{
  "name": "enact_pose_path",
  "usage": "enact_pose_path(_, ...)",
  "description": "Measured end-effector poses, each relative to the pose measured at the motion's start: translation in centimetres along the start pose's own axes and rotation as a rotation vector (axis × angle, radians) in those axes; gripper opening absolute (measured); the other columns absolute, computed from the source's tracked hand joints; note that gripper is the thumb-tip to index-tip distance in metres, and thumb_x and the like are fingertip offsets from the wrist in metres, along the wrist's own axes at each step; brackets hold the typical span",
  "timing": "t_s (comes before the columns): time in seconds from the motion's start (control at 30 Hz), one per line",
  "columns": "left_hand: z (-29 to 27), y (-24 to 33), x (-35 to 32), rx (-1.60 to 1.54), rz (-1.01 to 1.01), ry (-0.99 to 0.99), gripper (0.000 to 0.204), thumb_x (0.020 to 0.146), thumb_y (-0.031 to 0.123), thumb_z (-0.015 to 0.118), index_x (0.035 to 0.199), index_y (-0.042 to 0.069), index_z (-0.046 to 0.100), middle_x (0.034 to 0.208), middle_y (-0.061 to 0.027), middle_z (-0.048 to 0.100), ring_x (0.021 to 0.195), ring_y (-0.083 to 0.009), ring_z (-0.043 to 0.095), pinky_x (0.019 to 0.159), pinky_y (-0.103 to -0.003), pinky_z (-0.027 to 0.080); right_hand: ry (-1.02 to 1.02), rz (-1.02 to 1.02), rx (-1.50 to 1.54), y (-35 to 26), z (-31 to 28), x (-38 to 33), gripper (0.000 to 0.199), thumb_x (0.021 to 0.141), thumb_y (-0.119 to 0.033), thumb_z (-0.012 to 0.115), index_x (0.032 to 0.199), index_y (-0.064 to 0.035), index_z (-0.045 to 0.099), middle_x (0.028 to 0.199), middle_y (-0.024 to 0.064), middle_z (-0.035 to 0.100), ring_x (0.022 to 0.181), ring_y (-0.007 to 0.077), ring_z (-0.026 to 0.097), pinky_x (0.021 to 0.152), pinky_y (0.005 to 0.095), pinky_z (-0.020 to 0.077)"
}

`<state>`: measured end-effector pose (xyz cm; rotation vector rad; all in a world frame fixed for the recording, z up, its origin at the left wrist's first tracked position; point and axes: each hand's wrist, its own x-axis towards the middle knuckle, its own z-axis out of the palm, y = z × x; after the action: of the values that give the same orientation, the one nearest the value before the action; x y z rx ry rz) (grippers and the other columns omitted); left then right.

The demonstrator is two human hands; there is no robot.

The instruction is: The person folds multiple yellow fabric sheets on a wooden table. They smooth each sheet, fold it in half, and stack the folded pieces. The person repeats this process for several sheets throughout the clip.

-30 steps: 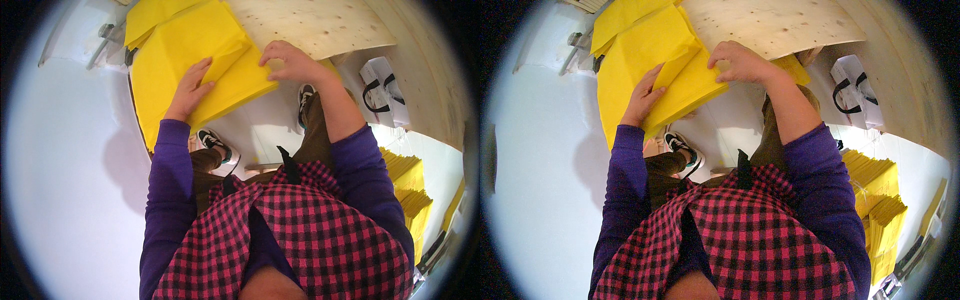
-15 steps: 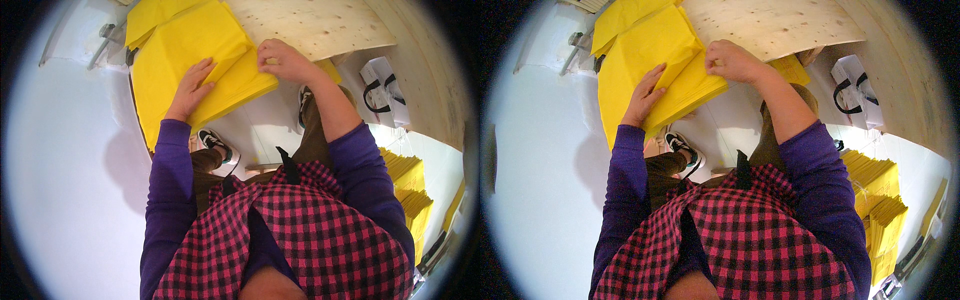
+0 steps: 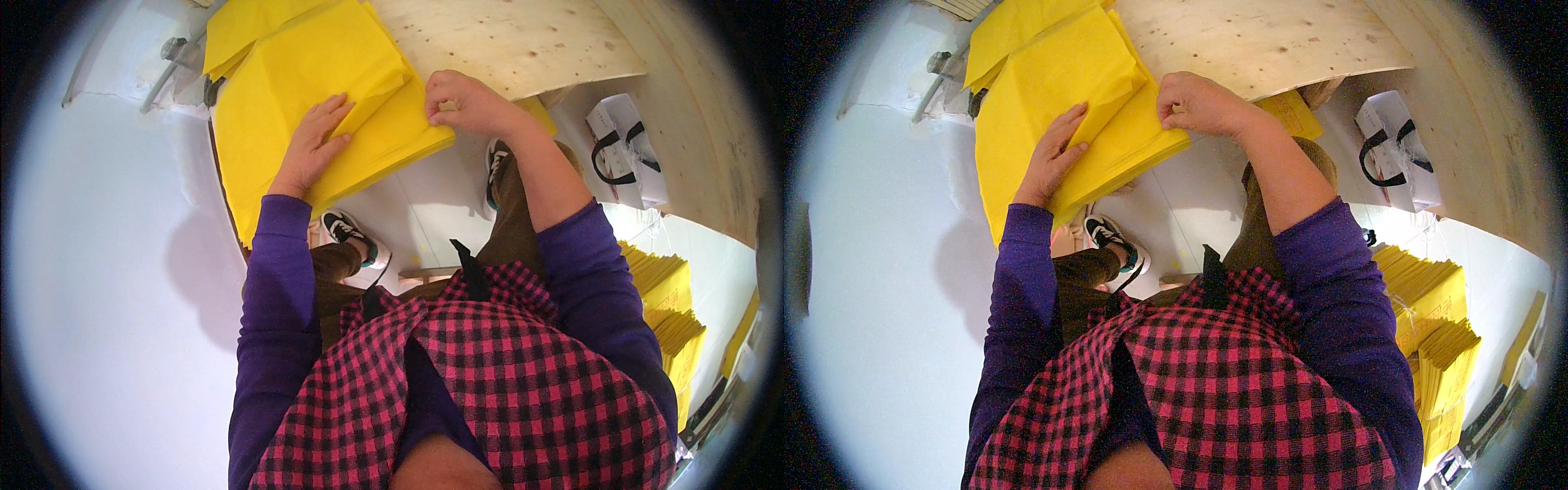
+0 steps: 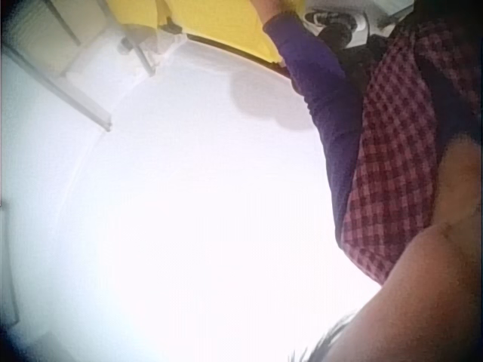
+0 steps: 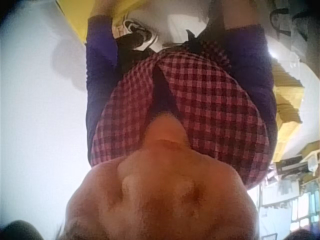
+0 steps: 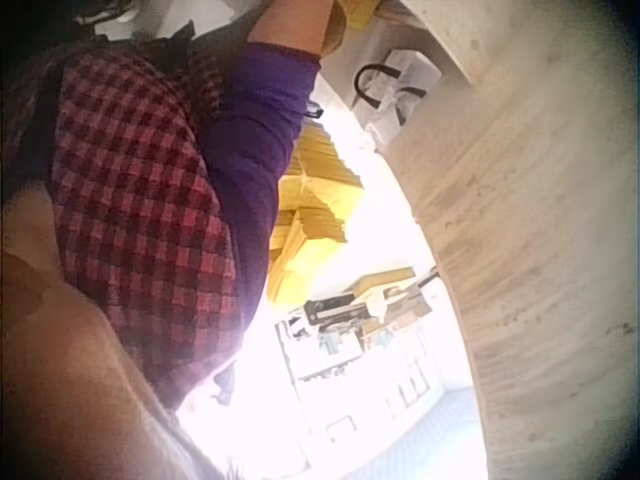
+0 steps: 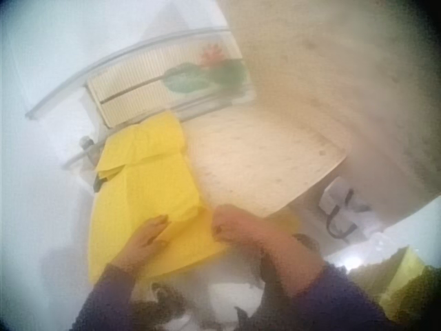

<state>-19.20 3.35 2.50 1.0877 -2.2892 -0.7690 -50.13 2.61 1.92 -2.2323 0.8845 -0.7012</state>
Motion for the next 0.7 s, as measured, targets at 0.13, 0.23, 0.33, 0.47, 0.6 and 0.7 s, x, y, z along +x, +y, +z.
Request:
enact_pose_path(0.13, 0.0, 0.2, -0.1, -0.004, -0.012, -0.004, 0.050, 0.084, 0.025, 0.057, 0.130, 0.006, 0.053, 0.141, -0.0168, 0.045, 0.133, -0.0340, 0.036, 0.114, -0.042, 0.021, 0.085, 0.026, 0.035, -0.2, 0.3, -0.1, 0.008, 0.075, -0.006, 0.066, 0.079, -0.0037, 0.059, 0.088, 0.0060, 0.055, 0.087, 0.0217, 0.055, 0.080, 0.0318, 0.0445)
enact_pose_path(0.23, 0.0, 0.2, -0.1, -0.009, -0.013, -0.006, 0.050, 0.085, 0.026, 0.057, 0.130, 0.006, 0.053, 0.141, -0.0169, 0.044, 0.133, -0.0339, 0.036, 0.114, -0.041, 0.020, 0.120, 0.024, 0.111, -0.2, 0.2, 0.1, 0.010, 0.076, -0.010, 0.065, 0.081, -0.0029, 0.061, 0.085, 0.0076, 0.056, 0.081, 0.0222, 0.056, 0.075, 0.0325, 0.0466)
enact_pose_path(0.33, 0.0, 0.0, -0.1, 0.002, 0.000, -0.011, 0.050, 0.085, 0.026, 0.057, 0.131, 0.007, 0.052, 0.141, -0.0168, 0.044, 0.133, -0.0337, 0.036, 0.114, -0.042, 0.020, 0.105, -0.002, 0.111, -0.3, 0.0, 0.3, 0.010, 0.077, -0.011, 0.064, 0.082, -0.0022, 0.060, 0.085, 0.0082, 0.056, 0.080, 0.0217, 0.056, 0.074, 0.0320, 0.0464)
enact_pose_path(0.47, -0.1, -0.2, -0.1, 0.019, 0.031, -0.013, 0.051, 0.086, 0.028, 0.057, 0.132, 0.008, 0.052, 0.141, -0.0166, 0.044, 0.133, -0.0334, 0.036, 0.114, -0.043, 0.020, 0.093, -0.007, 0.096, -0.3, 0.0, 0.4, 0.011, 0.077, -0.011, 0.062, 0.081, -0.0015, 0.059, 0.085, 0.0090, 0.056, 0.080, 0.0226, 0.056, 0.073, 0.0319, 0.0462)
enact_pose_path(0.6, -0.1, -0.2, -0.1, 0.019, 0.024, -0.020, 0.051, 0.086, 0.029, 0.057, 0.132, 0.008, 0.052, 0.141, -0.0166, 0.044, 0.133, -0.0335, 0.036, 0.113, -0.044, 0.020, 0.088, 0.012, 0.056, -0.4, 0.3, 0.6, 0.011, 0.078, -0.012, 0.061, 0.081, -0.0012, 0.058, 0.085, 0.0099, 0.056, 0.080, 0.0249, 0.056, 0.073, 0.0334, 0.0462)
enact_pose_path(0.7, -0.2, 0.0, -0.1, 0.042, 0.019, -0.025, 0.053, 0.086, 0.033, 0.058, 0.132, 0.007, 0.052, 0.141, -0.0167, 0.045, 0.133, -0.0335, 0.036, 0.113, -0.043, 0.021, 0.092, -0.017, -0.029, -0.7, 0.1, 1.0, 0.012, 0.079, -0.012, 0.061, 0.082, -0.0012, 0.058, 0.085, 0.0113, 0.057, 0.081, 0.0274, 0.056, 0.073, 0.0355, 0.0460)
